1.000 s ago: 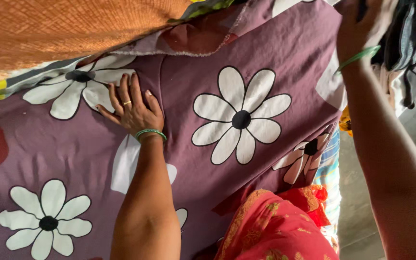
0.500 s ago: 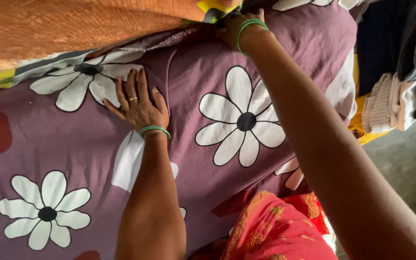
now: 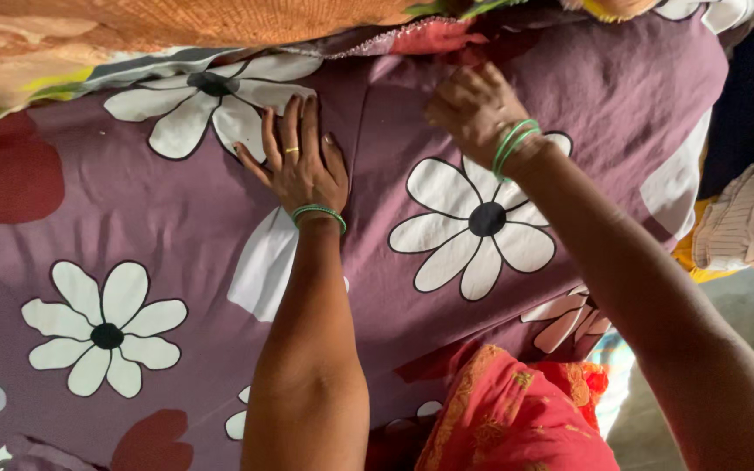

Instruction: The person makes a bed by smoothing out the floral patterned bedsheet and then placing and smoothing two matching pillows at the head of the bed.

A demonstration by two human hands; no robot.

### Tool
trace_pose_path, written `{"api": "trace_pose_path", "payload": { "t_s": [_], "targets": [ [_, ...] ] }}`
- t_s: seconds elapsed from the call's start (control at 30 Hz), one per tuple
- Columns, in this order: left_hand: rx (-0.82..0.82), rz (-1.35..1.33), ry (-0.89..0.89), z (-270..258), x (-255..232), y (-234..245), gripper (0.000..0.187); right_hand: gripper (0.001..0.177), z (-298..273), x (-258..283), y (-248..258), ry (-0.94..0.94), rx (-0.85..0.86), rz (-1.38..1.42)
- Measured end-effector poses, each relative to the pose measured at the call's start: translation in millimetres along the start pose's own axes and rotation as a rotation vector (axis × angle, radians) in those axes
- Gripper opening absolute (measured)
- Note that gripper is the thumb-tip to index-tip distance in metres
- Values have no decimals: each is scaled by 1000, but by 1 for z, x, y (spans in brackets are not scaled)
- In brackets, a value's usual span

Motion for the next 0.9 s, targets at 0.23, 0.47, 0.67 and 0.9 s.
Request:
{"api": "trace_pose_path", "payload": {
  "t_s": [0.23, 0.47, 0.67, 0.9],
  "targets": [
    [-2, -7, 16, -2, 1, -5, 51, 29, -38, 5, 27, -188, 176, 256],
    [-29, 31, -18, -4, 4, -11, 49, 35, -19, 96, 2, 83, 210, 386],
    [-20, 44, -18, -5, 5, -12, 48, 16, -88, 52, 23, -122, 641, 251],
    [5, 57, -6, -4, 7, -14, 49, 33, -49, 88, 34, -116, 47, 250]
  ]
}}
Point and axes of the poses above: each hand's wrist, its own z-axis towards the middle knuckle, its own y-axis out of the back of the hand, x = y × z, the point moved 8 cm from there along z, towards the middle knuckle, and after that the axes turned 14 degrees about -x, right-handed, at the moved point
